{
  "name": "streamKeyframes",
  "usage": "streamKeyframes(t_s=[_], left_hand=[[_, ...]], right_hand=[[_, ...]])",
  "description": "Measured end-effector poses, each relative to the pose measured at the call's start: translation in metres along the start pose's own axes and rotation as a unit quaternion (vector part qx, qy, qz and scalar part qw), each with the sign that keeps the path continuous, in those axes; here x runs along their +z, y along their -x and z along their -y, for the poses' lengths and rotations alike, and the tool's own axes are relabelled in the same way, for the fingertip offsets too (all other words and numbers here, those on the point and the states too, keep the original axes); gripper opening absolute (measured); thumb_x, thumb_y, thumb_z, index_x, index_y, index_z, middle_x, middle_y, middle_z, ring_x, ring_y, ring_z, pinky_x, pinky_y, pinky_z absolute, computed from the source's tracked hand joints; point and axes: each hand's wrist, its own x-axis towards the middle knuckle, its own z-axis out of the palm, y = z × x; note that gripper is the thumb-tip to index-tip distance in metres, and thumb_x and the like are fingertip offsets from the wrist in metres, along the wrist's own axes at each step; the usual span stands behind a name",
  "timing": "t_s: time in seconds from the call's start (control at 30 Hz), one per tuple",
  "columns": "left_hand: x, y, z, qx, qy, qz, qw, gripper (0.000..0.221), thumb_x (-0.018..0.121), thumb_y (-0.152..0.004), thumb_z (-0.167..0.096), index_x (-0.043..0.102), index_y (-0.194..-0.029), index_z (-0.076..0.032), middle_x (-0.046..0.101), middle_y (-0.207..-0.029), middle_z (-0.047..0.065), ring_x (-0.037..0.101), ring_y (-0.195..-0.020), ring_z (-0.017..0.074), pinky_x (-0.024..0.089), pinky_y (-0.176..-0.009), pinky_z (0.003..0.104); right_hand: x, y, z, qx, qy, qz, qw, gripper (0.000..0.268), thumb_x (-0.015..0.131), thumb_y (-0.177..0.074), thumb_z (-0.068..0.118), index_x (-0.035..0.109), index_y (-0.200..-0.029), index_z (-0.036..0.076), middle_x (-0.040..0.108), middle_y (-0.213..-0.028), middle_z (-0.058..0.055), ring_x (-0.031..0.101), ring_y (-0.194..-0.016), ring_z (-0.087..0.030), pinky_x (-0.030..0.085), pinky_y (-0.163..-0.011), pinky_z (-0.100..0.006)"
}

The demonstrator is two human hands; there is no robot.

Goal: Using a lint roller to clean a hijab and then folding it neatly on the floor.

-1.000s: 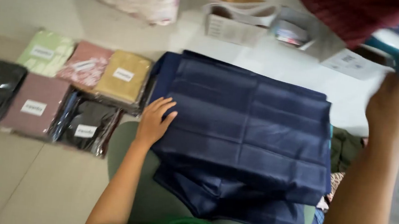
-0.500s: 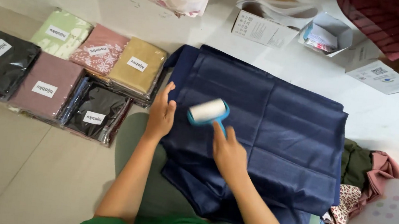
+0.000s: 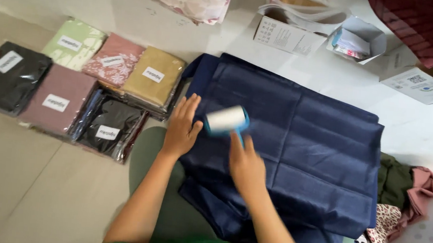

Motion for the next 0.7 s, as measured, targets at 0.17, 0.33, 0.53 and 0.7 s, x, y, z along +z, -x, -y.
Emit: streamKeyframes(t_s=[0.17, 0.33, 0.53, 0.7], left_hand=[[0.017, 0.001, 0.002, 0.027, -0.17, 0.086, 0.981, 0.069, 0.038, -0.103, -0.062, 0.046, -0.155, -0.018, 0.044, -0.161, 0.003, 0.032, -0.15, 0.0404, 0.031, -0.116, 0.055], [0.023, 0.002, 0.003, 0.019, -0.227, 0.099, 0.969, 0.065, 0.043, -0.101, -0.057, 0.05, -0.151, -0.016, 0.046, -0.16, -0.008, 0.031, -0.152, 0.032, 0.025, -0.121, 0.049], [0.016, 0.003, -0.003, 0.035, -0.215, 0.074, 0.973, 0.062, 0.049, -0.101, -0.053, 0.052, -0.15, -0.016, 0.049, -0.158, -0.004, 0.033, -0.151, 0.0337, 0.027, -0.12, 0.05], [0.015, 0.001, -0.005, 0.027, -0.223, 0.09, 0.97, 0.061, 0.051, -0.099, -0.051, 0.052, -0.15, -0.016, 0.048, -0.158, -0.005, 0.034, -0.151, 0.0337, 0.027, -0.12, 0.05]], right_hand=[[-0.089, 0.084, -0.005, 0.105, -0.014, 0.12, 0.987, 0.047, 0.064, -0.091, 0.025, 0.061, -0.138, 0.031, 0.065, -0.106, -0.004, 0.067, -0.052, -0.03, 0.055, -0.046, -0.042], [-0.076, 0.066, -0.021, 0.179, -0.002, 0.184, 0.966, 0.051, 0.062, -0.092, 0.022, 0.055, -0.142, 0.026, 0.061, -0.097, -0.009, 0.066, -0.049, -0.032, 0.054, -0.045, -0.046], [0.056, -0.051, -0.037, 0.134, -0.016, 0.005, 0.991, 0.043, 0.063, -0.093, 0.018, 0.056, -0.136, 0.019, 0.061, -0.102, -0.015, 0.062, -0.05, -0.04, 0.05, -0.043, -0.05], [0.11, -0.127, -0.04, 0.188, -0.074, 0.053, 0.978, 0.037, 0.057, -0.098, 0.018, 0.051, -0.135, 0.017, 0.06, -0.101, -0.018, 0.069, -0.063, -0.043, 0.058, -0.056, -0.054]])
